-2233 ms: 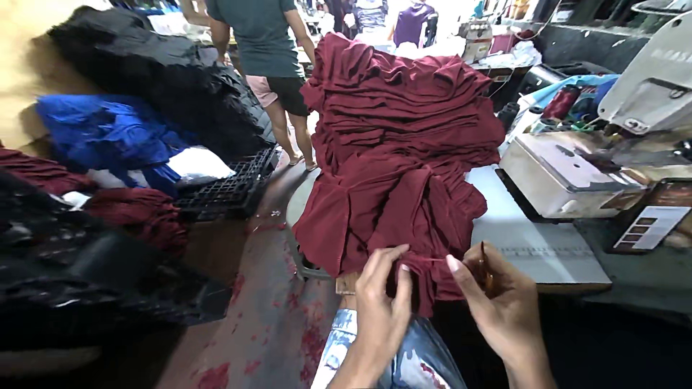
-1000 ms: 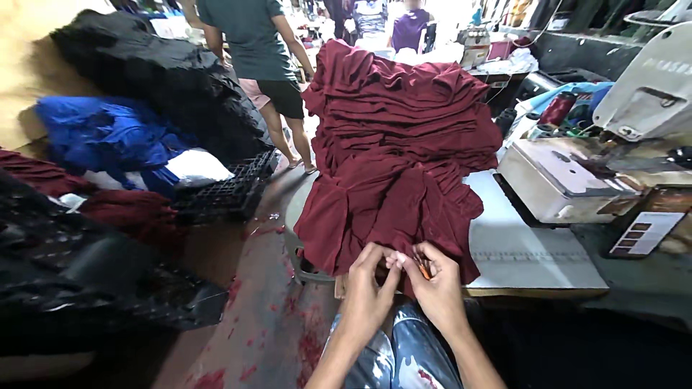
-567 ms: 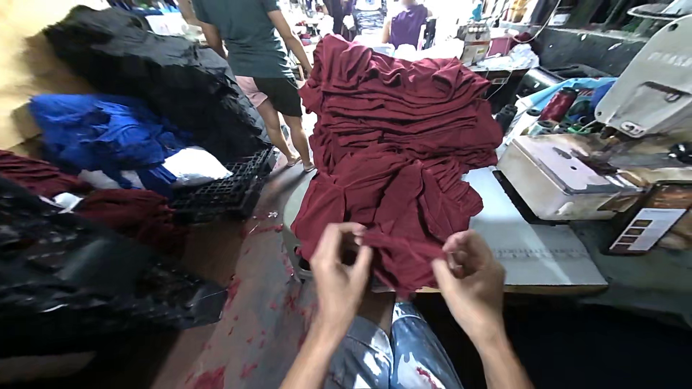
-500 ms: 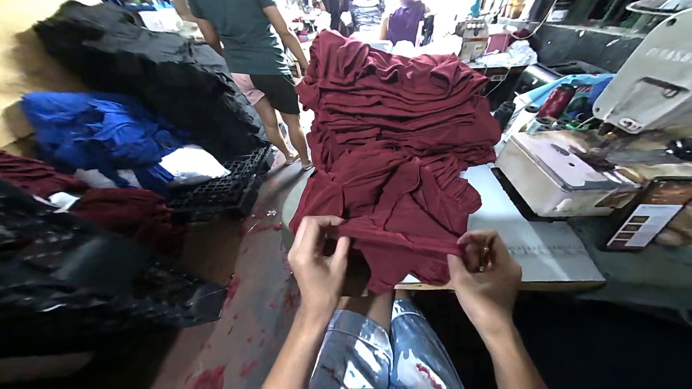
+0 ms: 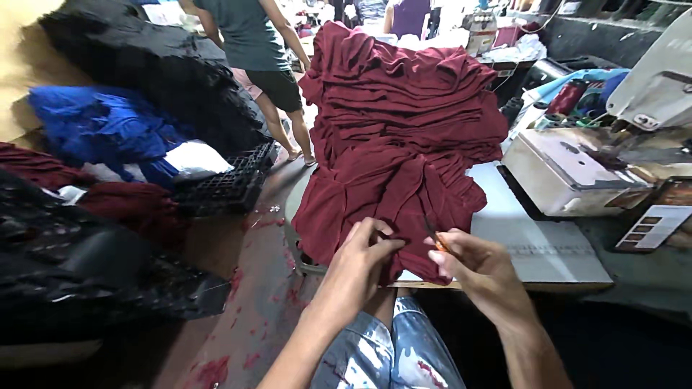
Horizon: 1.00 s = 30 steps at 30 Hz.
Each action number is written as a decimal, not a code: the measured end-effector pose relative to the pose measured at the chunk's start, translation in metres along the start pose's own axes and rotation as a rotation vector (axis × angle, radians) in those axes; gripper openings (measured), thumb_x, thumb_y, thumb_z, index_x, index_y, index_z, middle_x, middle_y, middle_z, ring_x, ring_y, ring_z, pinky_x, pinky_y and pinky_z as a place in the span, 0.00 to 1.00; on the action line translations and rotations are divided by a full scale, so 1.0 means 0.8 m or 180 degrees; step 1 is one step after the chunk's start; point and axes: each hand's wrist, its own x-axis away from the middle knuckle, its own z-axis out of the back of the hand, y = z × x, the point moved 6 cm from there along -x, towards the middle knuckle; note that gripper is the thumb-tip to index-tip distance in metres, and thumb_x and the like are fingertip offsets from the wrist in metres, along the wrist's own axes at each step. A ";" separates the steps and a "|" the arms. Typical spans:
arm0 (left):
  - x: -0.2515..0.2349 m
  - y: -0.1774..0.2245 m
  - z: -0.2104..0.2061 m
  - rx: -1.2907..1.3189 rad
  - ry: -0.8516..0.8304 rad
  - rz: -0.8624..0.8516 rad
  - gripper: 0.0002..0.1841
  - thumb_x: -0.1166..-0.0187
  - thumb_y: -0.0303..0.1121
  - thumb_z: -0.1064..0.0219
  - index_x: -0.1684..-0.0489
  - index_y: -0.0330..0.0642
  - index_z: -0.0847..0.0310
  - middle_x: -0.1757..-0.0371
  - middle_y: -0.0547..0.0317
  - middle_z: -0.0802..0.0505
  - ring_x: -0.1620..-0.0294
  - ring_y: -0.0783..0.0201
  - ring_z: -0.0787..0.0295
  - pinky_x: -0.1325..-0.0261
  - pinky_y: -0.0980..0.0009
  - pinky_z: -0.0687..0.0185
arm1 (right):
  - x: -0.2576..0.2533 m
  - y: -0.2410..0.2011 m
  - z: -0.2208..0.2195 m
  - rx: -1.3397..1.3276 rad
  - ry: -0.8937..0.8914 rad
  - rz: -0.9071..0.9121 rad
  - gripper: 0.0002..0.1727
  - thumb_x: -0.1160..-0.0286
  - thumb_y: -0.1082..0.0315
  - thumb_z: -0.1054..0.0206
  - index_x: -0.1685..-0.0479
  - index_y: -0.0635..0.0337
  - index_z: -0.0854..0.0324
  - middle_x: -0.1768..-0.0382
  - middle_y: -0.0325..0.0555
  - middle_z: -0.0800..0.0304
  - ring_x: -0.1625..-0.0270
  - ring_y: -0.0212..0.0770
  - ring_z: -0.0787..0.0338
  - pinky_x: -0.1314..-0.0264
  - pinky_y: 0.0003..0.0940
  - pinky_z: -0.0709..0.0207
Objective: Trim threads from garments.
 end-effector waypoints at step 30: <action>0.000 -0.055 0.001 0.0199 0.0088 0.0700 0.04 0.23 0.30 0.28 0.62 0.39 0.12 0.50 0.53 0.14 0.54 0.62 0.13 0.51 0.64 0.12 | -0.010 0.006 -0.038 0.0876 -0.0102 -0.0184 0.07 0.32 0.68 0.25 0.57 0.57 0.08 0.50 0.37 0.09 0.52 0.26 0.10 0.52 0.24 0.14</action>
